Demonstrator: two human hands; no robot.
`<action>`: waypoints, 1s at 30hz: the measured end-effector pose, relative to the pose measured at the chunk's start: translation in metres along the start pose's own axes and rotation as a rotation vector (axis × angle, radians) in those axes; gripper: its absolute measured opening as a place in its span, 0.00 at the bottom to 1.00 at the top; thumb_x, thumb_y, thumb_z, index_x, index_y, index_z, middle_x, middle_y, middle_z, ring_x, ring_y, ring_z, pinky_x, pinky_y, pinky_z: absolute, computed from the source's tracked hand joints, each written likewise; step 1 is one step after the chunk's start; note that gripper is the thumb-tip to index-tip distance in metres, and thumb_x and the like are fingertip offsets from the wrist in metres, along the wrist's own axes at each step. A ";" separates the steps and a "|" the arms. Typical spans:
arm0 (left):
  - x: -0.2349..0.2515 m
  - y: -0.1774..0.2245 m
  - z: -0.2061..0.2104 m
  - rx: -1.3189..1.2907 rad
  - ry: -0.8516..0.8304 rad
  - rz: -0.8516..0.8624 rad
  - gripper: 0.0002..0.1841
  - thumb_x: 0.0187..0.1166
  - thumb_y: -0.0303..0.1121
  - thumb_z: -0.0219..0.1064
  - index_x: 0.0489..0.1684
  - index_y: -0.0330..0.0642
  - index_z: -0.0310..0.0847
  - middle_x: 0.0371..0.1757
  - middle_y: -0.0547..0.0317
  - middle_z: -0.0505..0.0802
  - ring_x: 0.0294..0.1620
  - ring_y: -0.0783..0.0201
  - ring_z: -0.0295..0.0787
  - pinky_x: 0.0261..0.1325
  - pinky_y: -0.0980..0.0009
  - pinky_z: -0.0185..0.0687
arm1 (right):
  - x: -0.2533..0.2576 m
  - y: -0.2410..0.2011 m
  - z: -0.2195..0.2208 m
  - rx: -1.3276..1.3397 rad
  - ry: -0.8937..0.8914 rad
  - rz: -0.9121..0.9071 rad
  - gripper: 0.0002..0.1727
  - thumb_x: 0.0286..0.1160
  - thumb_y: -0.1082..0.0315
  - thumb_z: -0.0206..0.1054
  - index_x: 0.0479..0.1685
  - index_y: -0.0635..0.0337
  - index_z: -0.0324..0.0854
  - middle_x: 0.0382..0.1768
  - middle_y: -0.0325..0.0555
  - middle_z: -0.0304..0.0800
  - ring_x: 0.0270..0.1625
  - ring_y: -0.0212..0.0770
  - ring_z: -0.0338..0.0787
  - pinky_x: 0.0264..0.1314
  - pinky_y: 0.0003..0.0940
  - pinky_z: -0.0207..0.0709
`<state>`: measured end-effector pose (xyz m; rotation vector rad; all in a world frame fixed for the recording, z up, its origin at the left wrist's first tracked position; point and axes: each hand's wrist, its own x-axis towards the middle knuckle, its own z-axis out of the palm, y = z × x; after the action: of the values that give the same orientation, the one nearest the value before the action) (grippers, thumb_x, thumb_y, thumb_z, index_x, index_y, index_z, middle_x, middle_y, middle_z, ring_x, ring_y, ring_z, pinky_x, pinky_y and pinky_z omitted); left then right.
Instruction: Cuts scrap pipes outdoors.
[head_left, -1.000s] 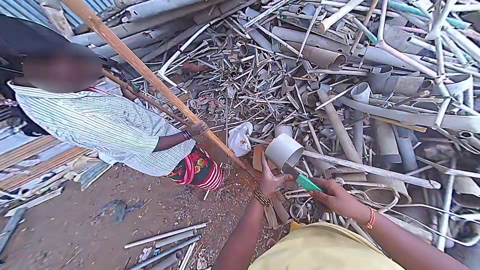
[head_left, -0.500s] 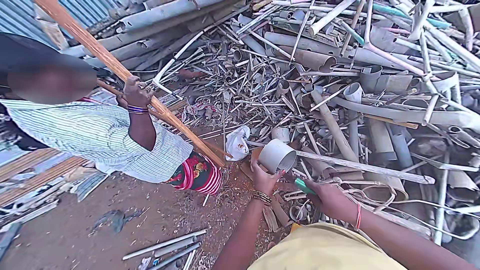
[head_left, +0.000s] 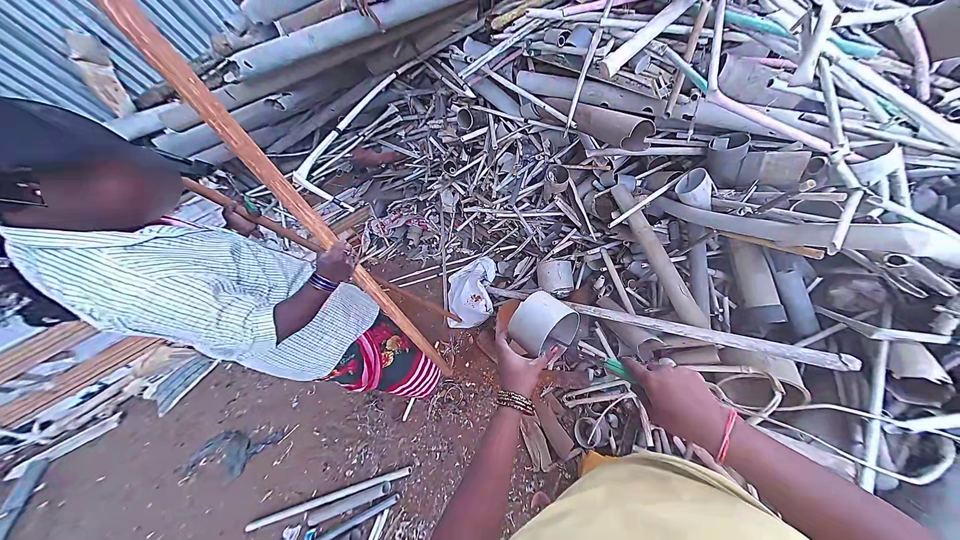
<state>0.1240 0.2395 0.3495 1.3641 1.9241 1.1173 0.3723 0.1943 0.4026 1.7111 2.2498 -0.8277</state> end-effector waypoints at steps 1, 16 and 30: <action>0.001 0.001 0.002 -0.008 0.004 0.005 0.59 0.49 0.32 0.91 0.83 0.19 0.52 0.80 0.23 0.71 0.81 0.42 0.72 0.83 0.56 0.68 | -0.002 0.004 0.000 -0.031 0.035 0.034 0.30 0.92 0.63 0.51 0.94 0.50 0.57 0.61 0.69 0.87 0.57 0.71 0.90 0.53 0.66 0.80; 0.025 0.018 -0.002 0.707 -0.145 0.129 0.53 0.59 0.28 0.84 0.90 0.31 0.55 0.93 0.33 0.59 0.78 0.37 0.79 0.74 0.49 0.79 | 0.020 0.062 0.045 0.113 -0.006 0.141 0.26 0.89 0.58 0.57 0.85 0.50 0.70 0.59 0.68 0.90 0.63 0.71 0.89 0.59 0.71 0.78; -0.027 -0.090 -0.091 0.378 -0.182 0.139 0.49 0.51 0.13 0.80 0.83 0.22 0.62 0.91 0.31 0.62 0.90 0.37 0.63 0.88 0.50 0.64 | 0.053 -0.059 0.144 1.024 0.063 -0.057 0.19 0.90 0.65 0.57 0.68 0.71 0.76 0.36 0.52 0.84 0.33 0.42 0.82 0.42 0.43 0.78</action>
<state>0.0168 0.1711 0.3194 1.7563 1.9954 0.6784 0.2753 0.1502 0.2769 1.9950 2.0128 -2.2240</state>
